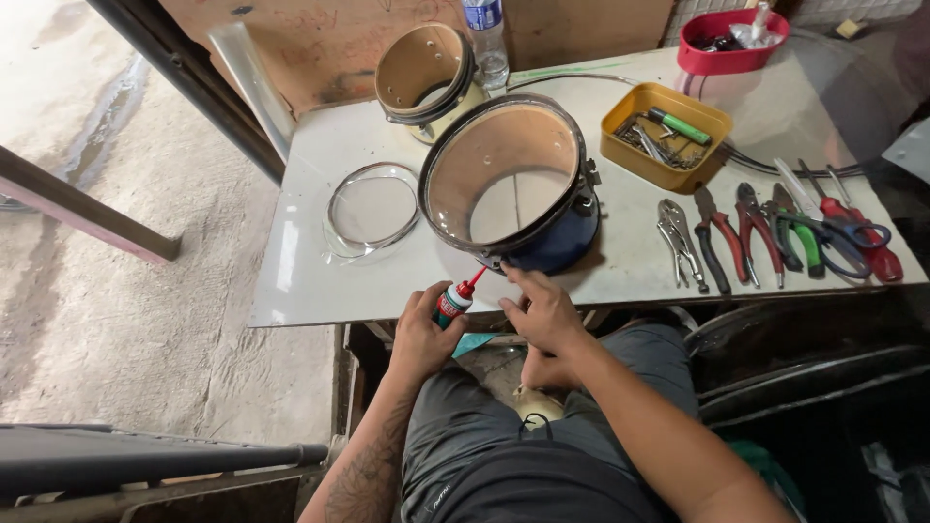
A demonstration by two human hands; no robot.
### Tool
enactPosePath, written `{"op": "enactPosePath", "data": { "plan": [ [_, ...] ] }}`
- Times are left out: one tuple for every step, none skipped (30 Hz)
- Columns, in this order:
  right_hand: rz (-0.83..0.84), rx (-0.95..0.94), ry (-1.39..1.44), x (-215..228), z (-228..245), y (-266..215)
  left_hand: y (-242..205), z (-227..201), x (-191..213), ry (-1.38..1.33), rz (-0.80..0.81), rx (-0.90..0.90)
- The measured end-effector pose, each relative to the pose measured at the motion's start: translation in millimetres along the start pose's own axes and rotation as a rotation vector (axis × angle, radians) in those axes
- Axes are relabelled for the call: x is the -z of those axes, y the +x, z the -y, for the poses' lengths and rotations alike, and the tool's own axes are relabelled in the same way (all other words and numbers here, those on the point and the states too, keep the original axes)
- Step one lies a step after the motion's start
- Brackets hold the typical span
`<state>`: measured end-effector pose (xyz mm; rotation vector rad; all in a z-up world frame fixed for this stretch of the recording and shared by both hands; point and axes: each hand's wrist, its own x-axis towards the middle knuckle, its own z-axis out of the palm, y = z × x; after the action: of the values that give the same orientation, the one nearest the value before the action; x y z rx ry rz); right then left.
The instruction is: The person organizes tools on a table, then places a metal rim onto a drum shell. They pick up a glue bottle and apply adhesive to the rim of the drum shell, rotating the drum to cover the edge.
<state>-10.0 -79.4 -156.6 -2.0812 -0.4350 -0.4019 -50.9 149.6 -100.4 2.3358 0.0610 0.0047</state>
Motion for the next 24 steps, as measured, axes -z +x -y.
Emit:
{"op": "enactPosePath", "data": {
  "plan": [
    [0.001,0.001,0.003,1.2,-3.4,-1.1,0.7,1.6,0.3,0.002,-0.002,0.002],
    [-0.016,0.013,-0.021,2.4,-6.8,-2.3,1.4,3.2,0.5,0.01,-0.013,-0.003],
    [-0.035,0.026,-0.046,3.9,-10.4,-2.7,2.9,4.5,0.7,0.017,-0.023,-0.01],
    [-0.034,0.028,-0.044,6.8,-10.9,-4.6,3.1,3.8,1.7,0.018,-0.026,-0.009],
    [-0.026,0.026,-0.059,10.2,-11.4,-7.2,3.0,2.8,2.4,0.049,-0.033,-0.015],
    [-0.017,0.024,-0.073,13.7,-11.9,-9.8,3.0,1.8,3.0,0.08,-0.041,-0.021],
    [-0.019,0.024,-0.075,15.5,-21.1,-9.8,6.1,2.5,3.6,0.079,-0.041,-0.024],
    [-0.05,0.054,-0.124,17.3,-30.4,-9.8,9.3,3.3,4.1,0.098,-0.06,-0.057],
    [-0.077,0.081,-0.172,18.8,-39.0,-11.5,10.5,4.8,4.5,0.116,-0.077,-0.087],
    [-0.076,0.08,-0.173,27.2,-36.5,-10.7,11.9,6.2,4.2,0.115,-0.076,-0.085],
    [-0.086,0.098,-0.239,35.1,-34.2,-9.3,13.5,8.0,4.1,0.148,-0.124,-0.144],
    [-0.096,0.116,-0.305,43.0,-31.9,-7.8,15.1,9.7,3.9,0.181,-0.172,-0.203],
    [-0.095,0.117,-0.304,43.3,-33.6,-10.7,17.4,12.5,3.9,0.181,-0.172,-0.201],
    [-0.09,0.094,-0.319,43.8,-35.2,-13.4,19.7,15.1,3.7,0.23,-0.194,-0.239],
    [-0.088,0.07,-0.335,44.7,-37.2,-15.5,23.2,17.1,3.6,0.28,-0.215,-0.28],
    [-0.089,0.071,-0.335,43.7,-40.3,-17.6,24.1,14.1,5.6,0.28,-0.215,-0.281],
    [-0.088,0.045,-0.315,41.7,-43.0,-19.8,24.6,11.7,8.3,0.3,-0.212,-0.292],
    [-0.086,0.02,-0.295,39.8,-45.9,-22.1,25.1,9.1,10.8,0.32,-0.208,-0.303],
    [-0.085,0.019,-0.292,39.4,-50.5,-22.5,24.4,5.0,13.7,0.322,-0.208,-0.302],
    [-0.097,0.018,-0.261,39.1,-55.2,-23.0,23.7,0.8,16.4,0.339,-0.2,-0.309],
    [-0.109,0.018,-0.23,39.0,-59.8,-23.9,22.8,-3.5,19.0,0.356,-0.191,-0.317],
    [-0.108,0.016,-0.228,39.0,-59.3,-23.5,21.9,-4.4,20.4,0.358,-0.19,-0.316],
    [-0.12,0.012,-0.206,39.8,-59.3,-22.7,22.2,-6.1,21.2,0.383,-0.2,-0.34],
    [-0.132,0.009,-0.183,40.8,-59.2,-21.9,22.4,-7.8,22.1,0.407,-0.21,-0.364]
  ]
}}
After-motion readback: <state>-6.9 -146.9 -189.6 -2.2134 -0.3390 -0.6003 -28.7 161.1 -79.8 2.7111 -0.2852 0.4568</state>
